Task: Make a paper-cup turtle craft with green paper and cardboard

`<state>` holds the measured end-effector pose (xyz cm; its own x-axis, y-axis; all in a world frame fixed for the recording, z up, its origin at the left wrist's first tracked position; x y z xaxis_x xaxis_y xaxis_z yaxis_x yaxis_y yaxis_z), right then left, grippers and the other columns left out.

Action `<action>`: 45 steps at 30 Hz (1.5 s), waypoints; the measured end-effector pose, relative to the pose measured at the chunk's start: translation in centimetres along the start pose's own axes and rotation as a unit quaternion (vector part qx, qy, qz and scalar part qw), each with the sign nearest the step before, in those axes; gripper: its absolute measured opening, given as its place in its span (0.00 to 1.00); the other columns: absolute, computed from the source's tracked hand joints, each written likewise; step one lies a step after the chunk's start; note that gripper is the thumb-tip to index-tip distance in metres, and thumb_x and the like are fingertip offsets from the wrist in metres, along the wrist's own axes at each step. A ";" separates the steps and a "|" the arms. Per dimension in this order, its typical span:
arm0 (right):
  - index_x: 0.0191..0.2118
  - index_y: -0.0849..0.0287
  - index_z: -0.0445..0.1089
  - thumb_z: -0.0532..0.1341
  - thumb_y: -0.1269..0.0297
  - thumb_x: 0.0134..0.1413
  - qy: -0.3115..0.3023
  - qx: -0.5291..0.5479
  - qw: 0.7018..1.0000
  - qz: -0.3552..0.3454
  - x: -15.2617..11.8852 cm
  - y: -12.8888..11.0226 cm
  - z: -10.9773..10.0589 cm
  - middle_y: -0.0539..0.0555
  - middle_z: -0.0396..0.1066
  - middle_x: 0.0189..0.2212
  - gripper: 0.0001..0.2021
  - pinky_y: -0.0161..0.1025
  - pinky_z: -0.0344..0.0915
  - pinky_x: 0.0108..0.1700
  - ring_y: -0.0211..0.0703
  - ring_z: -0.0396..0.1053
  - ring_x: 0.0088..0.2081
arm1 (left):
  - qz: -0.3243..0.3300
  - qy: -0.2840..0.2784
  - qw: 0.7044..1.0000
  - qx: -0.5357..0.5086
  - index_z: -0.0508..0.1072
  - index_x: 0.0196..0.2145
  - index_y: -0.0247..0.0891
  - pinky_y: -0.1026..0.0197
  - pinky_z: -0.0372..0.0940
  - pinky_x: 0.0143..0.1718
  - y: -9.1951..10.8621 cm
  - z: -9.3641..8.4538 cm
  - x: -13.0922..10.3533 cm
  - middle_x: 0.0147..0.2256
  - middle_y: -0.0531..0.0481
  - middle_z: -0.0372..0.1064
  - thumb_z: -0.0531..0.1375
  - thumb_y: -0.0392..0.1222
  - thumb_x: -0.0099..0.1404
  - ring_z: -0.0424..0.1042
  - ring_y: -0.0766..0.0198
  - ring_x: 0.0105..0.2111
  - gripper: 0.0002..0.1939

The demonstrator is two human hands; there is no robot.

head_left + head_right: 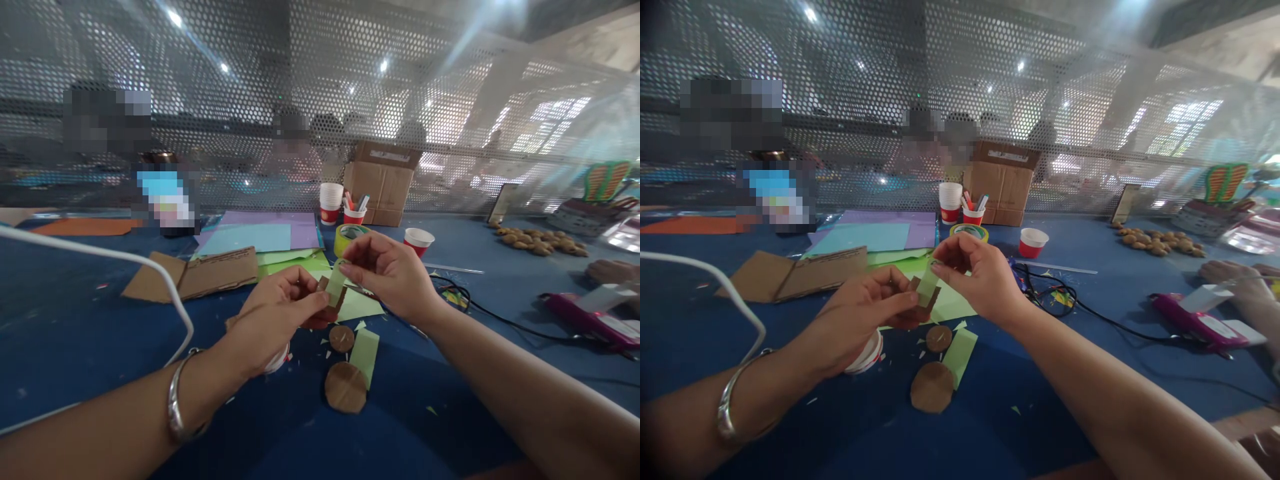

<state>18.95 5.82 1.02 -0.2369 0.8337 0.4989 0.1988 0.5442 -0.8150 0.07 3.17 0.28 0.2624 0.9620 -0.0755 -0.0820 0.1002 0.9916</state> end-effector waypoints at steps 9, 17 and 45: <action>0.39 0.58 0.70 0.68 0.65 0.54 0.009 0.030 0.999 0.006 0.0 -0.1 -0.1 0.49 0.71 0.34 0.09 0.37 0.66 0.38 0.36 0.69 0.35 | 0.003 0.008 1.000 -0.004 0.66 0.26 0.38 0.65 0.73 0.27 0.0 -0.1 0.2 0.24 0.51 0.78 0.69 0.39 0.55 0.79 0.63 0.24 0.13; 0.44 0.59 0.69 0.72 0.60 0.49 -0.031 0.117 0.987 0.107 -0.1 0.1 0.2 0.52 0.74 0.36 0.18 0.37 0.67 0.38 0.37 0.71 0.37 | 0.019 0.008 1.000 -0.006 0.67 0.29 0.37 0.64 0.75 0.31 -0.4 -0.5 0.6 0.25 0.52 0.78 0.70 0.42 0.57 0.80 0.64 0.27 0.14; 0.38 0.60 0.70 0.75 0.62 0.45 -0.095 0.165 0.969 0.155 -0.2 0.1 0.9 0.47 0.74 0.28 0.17 0.35 0.67 0.33 0.34 0.71 0.29 | 0.057 -0.016 0.997 0.043 0.66 0.28 0.38 0.64 0.75 0.30 -0.4 -0.4 0.3 0.25 0.54 0.76 0.68 0.45 0.61 0.79 0.65 0.26 0.14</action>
Point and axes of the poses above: each hand's wrist, its own x-axis towards the middle knuckle, its own z-axis out of the palm, y = z × x, the point moved 1 cm from there along x, towards the middle knuckle
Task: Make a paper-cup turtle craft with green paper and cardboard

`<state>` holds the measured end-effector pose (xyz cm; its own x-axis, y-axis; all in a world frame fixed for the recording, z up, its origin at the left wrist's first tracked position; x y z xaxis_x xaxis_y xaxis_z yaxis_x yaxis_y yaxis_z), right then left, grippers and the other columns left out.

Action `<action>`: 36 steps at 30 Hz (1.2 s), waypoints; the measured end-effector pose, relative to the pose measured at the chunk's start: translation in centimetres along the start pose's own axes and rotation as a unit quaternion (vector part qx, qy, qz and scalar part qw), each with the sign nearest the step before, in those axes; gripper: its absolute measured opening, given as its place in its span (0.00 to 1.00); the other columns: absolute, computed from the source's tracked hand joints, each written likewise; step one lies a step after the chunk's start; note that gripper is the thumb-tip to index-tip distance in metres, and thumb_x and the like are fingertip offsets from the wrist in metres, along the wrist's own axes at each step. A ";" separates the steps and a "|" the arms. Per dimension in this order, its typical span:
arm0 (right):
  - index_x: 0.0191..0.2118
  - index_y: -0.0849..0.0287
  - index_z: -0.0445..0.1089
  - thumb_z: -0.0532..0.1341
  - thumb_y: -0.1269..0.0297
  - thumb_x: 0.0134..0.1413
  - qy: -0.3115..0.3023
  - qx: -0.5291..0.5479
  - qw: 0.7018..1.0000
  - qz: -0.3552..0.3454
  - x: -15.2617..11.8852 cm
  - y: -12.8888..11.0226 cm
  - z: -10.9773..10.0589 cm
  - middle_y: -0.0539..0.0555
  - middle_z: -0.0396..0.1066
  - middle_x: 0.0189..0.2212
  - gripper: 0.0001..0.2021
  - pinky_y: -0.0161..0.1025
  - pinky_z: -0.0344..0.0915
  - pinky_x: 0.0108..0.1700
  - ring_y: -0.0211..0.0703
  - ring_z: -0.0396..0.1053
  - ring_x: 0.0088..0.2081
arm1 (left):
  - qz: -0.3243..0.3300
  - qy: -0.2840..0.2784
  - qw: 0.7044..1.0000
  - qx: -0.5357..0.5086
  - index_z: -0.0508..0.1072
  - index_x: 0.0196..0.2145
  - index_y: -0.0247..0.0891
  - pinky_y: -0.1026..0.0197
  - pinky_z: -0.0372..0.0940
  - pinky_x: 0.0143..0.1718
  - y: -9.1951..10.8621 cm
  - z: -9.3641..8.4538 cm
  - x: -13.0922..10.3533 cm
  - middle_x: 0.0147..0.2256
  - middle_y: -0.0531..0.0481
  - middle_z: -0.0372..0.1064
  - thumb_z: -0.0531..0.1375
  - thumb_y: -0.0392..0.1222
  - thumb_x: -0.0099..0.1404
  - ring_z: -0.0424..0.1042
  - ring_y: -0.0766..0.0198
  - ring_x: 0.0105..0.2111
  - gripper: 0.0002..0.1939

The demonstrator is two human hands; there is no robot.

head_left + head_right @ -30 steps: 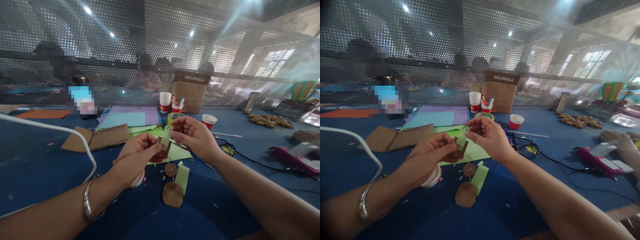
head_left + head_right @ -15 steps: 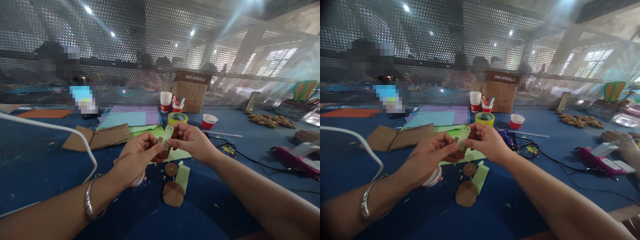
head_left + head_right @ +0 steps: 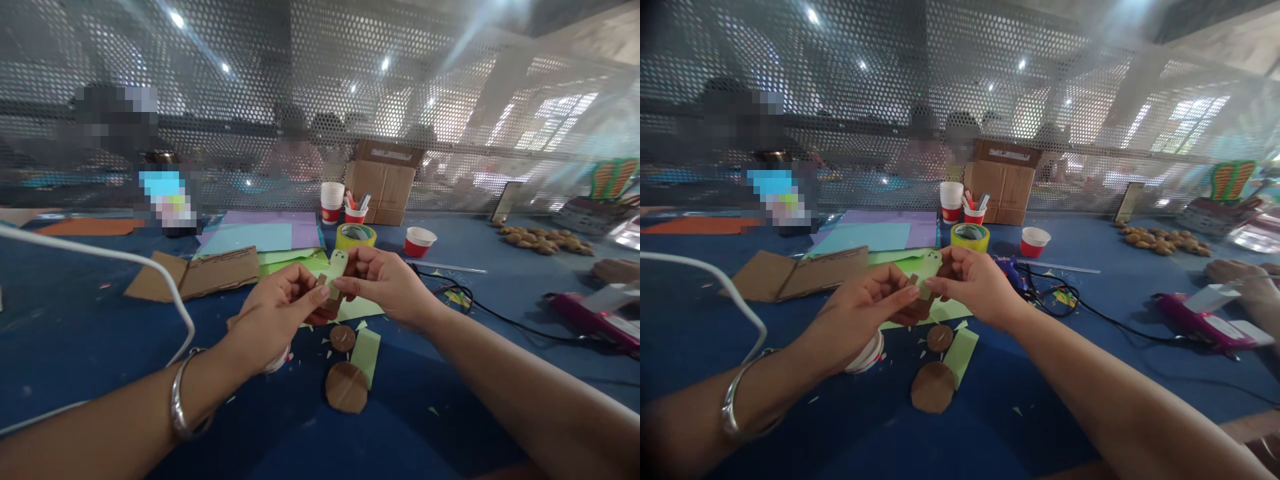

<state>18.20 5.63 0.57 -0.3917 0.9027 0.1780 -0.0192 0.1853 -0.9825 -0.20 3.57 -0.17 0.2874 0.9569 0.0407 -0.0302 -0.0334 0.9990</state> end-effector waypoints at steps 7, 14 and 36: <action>0.37 0.59 0.70 0.74 0.61 0.46 0.002 -0.005 1.000 0.001 -0.2 -0.3 0.0 0.47 0.73 0.27 0.16 0.35 0.67 0.33 0.34 0.70 0.28 | 0.016 -0.008 1.000 0.005 0.65 0.28 0.38 0.62 0.76 0.32 -0.1 0.0 0.1 0.25 0.55 0.74 0.67 0.45 0.61 0.78 0.66 0.26 0.14; 0.36 0.59 0.70 0.74 0.60 0.47 0.001 -0.012 1.000 0.001 -0.2 -0.4 -0.1 0.47 0.73 0.26 0.16 0.36 0.67 0.34 0.35 0.70 0.29 | 0.035 -0.013 0.999 0.034 0.66 0.29 0.39 0.63 0.76 0.33 -0.2 0.0 -0.2 0.25 0.56 0.73 0.65 0.46 0.63 0.77 0.66 0.27 0.13; 0.42 0.59 0.69 0.75 0.62 0.45 0.029 -0.018 0.999 -0.018 -0.3 -0.1 0.1 0.49 0.74 0.29 0.20 0.36 0.67 0.35 0.36 0.72 0.31 | -0.033 0.022 0.998 -0.038 0.68 0.39 0.39 0.62 0.75 0.34 -0.2 0.5 -0.3 0.28 0.53 0.79 0.72 0.45 0.56 0.79 0.64 0.27 0.20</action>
Point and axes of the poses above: each hand's wrist, its own x-axis towards the middle knuckle, its own z-axis out of the palm, y = z × x, the point moved 1 cm from there along x, towards the middle knuckle
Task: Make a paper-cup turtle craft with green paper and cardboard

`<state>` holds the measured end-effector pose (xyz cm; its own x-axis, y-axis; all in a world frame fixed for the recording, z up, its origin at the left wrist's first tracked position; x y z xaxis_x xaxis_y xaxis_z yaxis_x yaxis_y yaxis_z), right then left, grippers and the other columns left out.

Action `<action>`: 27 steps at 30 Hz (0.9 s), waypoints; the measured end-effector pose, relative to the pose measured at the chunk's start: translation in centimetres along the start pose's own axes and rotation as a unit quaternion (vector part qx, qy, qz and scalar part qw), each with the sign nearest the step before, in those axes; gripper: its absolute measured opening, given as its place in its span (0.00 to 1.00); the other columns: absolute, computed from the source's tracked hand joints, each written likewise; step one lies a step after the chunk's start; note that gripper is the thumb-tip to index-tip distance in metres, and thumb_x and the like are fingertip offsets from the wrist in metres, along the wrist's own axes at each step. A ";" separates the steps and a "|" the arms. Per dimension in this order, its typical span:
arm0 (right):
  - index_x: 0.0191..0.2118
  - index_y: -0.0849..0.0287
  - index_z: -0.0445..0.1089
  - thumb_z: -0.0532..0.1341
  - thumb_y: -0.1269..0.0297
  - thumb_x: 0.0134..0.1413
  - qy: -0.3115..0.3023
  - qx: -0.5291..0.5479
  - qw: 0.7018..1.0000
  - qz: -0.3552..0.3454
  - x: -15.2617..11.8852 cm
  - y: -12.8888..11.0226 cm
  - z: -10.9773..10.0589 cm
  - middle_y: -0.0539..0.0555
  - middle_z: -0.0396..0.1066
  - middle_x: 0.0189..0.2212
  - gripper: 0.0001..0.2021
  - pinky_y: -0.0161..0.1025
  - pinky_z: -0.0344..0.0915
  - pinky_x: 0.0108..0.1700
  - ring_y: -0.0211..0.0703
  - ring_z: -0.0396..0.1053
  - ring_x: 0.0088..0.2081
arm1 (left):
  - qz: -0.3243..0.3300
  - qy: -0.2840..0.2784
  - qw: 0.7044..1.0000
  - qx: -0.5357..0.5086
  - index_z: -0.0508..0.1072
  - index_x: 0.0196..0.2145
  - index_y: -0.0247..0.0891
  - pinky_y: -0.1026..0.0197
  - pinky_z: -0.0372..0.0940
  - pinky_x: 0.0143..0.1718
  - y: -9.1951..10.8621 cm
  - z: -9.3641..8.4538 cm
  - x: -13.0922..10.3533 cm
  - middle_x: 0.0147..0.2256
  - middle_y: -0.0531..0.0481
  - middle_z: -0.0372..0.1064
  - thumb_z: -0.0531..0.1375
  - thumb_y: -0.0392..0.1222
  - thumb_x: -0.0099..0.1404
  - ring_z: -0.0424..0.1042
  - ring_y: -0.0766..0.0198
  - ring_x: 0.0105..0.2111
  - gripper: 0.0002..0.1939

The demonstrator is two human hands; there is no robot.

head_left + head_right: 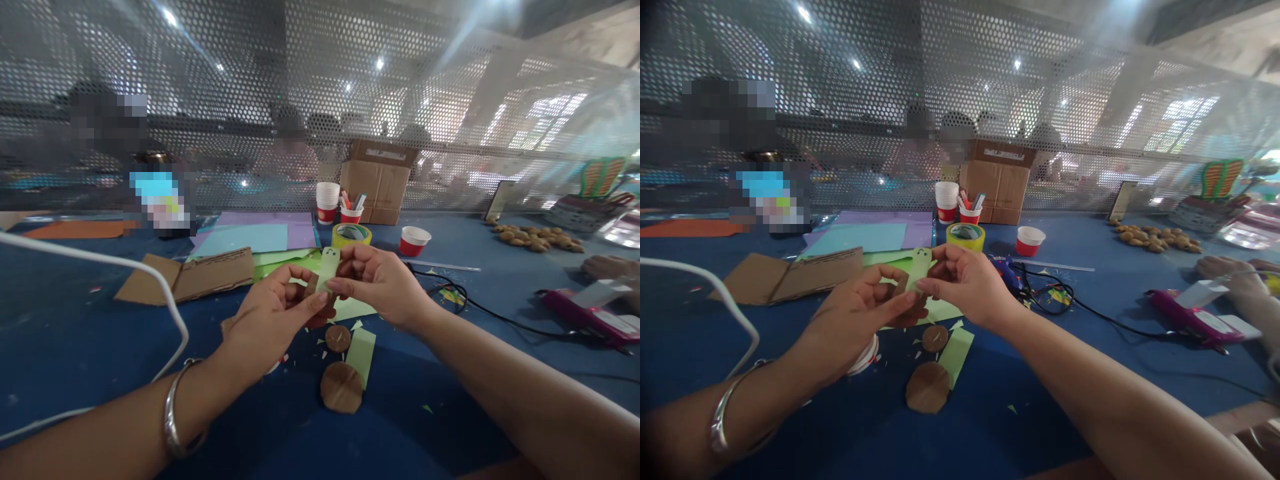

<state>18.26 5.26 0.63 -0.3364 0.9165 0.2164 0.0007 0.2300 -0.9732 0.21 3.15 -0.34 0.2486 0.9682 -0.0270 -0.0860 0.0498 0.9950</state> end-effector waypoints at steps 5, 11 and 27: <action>0.42 0.58 0.69 0.74 0.62 0.46 -0.013 0.006 1.000 -0.011 0.1 0.1 0.0 0.49 0.75 0.31 0.18 0.37 0.69 0.37 0.36 0.72 0.32 | -0.005 -0.005 1.000 0.005 0.68 0.36 0.38 0.60 0.75 0.36 0.1 0.0 -0.1 0.28 0.52 0.79 0.72 0.46 0.57 0.80 0.62 0.29 0.18; 0.41 0.59 0.70 0.75 0.63 0.45 -0.014 0.009 1.000 0.011 0.1 0.1 0.0 0.48 0.75 0.30 0.18 0.36 0.68 0.35 0.36 0.72 0.31 | -0.002 -0.008 1.000 0.018 0.68 0.33 0.39 0.61 0.75 0.35 -0.2 -0.1 0.0 0.28 0.51 0.79 0.71 0.48 0.58 0.81 0.60 0.30 0.17; 0.41 0.59 0.70 0.73 0.59 0.48 -0.015 -0.016 1.000 0.023 0.0 0.1 0.0 0.50 0.75 0.32 0.18 0.36 0.67 0.36 0.37 0.71 0.32 | 0.001 -0.019 1.000 -0.003 0.69 0.32 0.38 0.61 0.75 0.34 -0.1 0.1 -0.2 0.27 0.51 0.78 0.70 0.47 0.59 0.78 0.64 0.28 0.15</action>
Point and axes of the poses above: each hand's wrist, its own x-axis towards the middle knuckle, its own z-axis out of the palm, y = z × x, the point moved 1 cm from there along x, towards the middle knuckle
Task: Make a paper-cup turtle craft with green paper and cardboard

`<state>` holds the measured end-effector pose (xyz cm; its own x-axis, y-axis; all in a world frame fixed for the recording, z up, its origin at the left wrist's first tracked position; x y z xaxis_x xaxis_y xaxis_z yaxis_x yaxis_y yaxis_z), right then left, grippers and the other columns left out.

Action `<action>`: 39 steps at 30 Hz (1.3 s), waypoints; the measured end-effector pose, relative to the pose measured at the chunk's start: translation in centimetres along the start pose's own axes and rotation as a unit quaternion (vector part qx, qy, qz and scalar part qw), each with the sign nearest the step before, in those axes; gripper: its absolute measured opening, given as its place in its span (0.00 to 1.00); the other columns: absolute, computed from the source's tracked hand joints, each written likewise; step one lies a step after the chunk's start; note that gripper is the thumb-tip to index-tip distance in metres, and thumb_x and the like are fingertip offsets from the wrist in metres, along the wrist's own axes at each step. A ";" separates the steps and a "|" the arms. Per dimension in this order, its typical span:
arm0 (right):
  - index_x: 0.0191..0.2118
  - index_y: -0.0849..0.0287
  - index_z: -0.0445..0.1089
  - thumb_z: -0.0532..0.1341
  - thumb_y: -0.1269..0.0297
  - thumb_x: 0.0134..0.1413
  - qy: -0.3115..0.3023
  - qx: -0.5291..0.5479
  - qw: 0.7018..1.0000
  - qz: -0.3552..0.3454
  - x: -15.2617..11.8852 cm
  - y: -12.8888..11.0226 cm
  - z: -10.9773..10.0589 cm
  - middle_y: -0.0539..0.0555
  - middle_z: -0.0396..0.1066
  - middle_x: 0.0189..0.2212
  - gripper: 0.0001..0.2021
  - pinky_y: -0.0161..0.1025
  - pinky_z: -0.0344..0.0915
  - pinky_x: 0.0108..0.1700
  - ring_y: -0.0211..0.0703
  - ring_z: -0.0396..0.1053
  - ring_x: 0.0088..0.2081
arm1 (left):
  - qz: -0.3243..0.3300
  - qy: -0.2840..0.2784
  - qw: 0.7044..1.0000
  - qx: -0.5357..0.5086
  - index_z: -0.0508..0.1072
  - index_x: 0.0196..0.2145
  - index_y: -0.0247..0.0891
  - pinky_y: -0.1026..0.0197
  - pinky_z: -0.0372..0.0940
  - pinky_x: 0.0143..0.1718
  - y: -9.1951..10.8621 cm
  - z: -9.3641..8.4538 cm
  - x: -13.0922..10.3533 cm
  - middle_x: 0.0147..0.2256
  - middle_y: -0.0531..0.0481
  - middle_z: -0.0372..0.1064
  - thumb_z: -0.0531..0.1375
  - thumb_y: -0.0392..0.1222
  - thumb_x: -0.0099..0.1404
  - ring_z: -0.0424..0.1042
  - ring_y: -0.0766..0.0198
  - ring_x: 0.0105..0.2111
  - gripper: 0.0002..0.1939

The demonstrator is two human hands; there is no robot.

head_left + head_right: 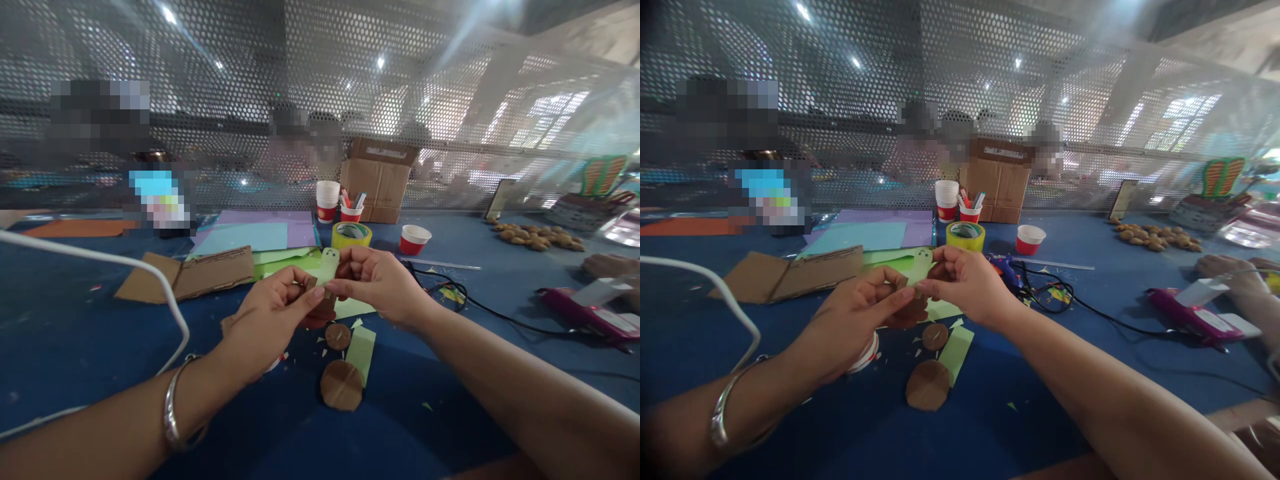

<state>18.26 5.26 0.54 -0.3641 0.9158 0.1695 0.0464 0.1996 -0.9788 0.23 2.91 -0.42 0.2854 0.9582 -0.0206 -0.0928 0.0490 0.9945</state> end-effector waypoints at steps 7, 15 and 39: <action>0.41 0.59 0.70 0.73 0.60 0.48 -0.012 0.005 1.000 -0.001 -0.1 0.0 0.1 0.50 0.75 0.33 0.17 0.37 0.68 0.37 0.37 0.72 0.34 | -0.003 0.006 1.000 -0.008 0.69 0.32 0.39 0.63 0.74 0.32 0.0 0.1 0.1 0.26 0.53 0.79 0.69 0.47 0.60 0.79 0.64 0.27 0.14; 0.42 0.58 0.69 0.74 0.60 0.47 -0.014 0.015 1.000 -0.005 -0.1 0.2 0.1 0.49 0.74 0.33 0.19 0.39 0.69 0.39 0.38 0.73 0.34 | 0.000 -0.007 1.000 0.003 0.68 0.34 0.39 0.62 0.75 0.33 0.0 0.1 0.1 0.27 0.51 0.80 0.66 0.46 0.64 0.80 0.63 0.29 0.12; 0.50 0.60 0.68 0.69 0.69 0.52 -0.024 -0.017 1.000 -0.001 -0.1 0.2 -0.4 0.49 0.74 0.30 0.19 0.37 0.70 0.38 0.37 0.73 0.33 | 0.063 0.037 0.993 0.095 0.72 0.27 0.39 0.66 0.65 0.23 0.1 -0.5 0.7 0.24 0.51 0.75 0.70 0.51 0.58 0.75 0.63 0.26 0.15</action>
<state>18.71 5.37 0.35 -0.4080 0.8980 0.1646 0.0763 0.2132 -0.9740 -0.02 3.72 -0.40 0.2106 0.9720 0.1047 0.0613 -0.1200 0.9909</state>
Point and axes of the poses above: each hand's wrist, its own x-axis towards the middle knuckle, its own z-axis out of the palm, y = z × x, the point moved 1 cm from there along x, towards the middle knuckle
